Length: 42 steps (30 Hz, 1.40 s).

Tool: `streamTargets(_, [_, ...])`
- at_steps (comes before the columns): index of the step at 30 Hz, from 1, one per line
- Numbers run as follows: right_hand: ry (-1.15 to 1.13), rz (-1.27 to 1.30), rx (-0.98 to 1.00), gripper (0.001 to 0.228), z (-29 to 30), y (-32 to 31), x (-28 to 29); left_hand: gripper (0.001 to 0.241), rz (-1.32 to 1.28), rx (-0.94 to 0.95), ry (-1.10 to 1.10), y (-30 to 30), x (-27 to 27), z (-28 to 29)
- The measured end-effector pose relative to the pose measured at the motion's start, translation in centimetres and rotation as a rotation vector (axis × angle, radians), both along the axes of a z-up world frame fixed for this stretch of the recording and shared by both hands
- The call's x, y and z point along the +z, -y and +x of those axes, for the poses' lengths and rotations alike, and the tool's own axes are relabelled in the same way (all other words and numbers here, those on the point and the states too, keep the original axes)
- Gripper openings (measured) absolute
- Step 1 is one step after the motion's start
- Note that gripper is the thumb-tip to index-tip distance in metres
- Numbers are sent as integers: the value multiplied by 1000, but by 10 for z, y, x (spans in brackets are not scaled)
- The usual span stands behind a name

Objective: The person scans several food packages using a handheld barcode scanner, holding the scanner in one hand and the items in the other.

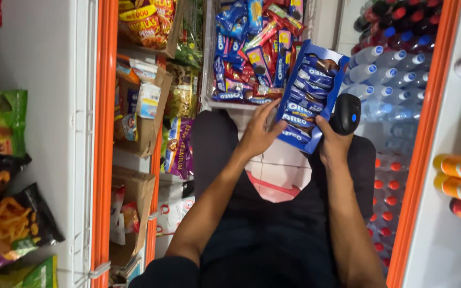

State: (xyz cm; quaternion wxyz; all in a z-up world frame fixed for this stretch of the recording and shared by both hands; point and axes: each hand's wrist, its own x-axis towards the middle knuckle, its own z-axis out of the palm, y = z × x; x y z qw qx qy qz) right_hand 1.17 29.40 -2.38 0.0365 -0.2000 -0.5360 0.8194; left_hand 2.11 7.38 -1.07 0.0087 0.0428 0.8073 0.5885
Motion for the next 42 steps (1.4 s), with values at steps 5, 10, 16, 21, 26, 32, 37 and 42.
streamTargets(5, [110,224,25,48,-32,3,-9,46,-126,149,36,40,-31,-42])
streamTargets(10, [113,486,-8,49,-29,10,-12,56,-436,265,60,82,-65,-97])
streamTargets(16, [42,784,127,40,-29,22,0,55,-538,266,360,91,-100,-131])
streamTargets(21, [-58,917,128,43,-36,35,10,45,-837,230,256,92,-112,-140])
streamTargets(26, [-247,1196,135,52,-37,45,30,49,-762,225,231,92,-125,-137])
streamTargets(32, [-321,1266,214,54,-43,62,48,44,-735,267,-19,95,-116,-130])
streamTargets(37, [-314,1265,228,50,-44,62,51,52,-235,261,-54,76,-44,-107])
streamTargets(42, [-337,1292,239,46,-43,60,51,53,693,207,184,48,-18,-69])
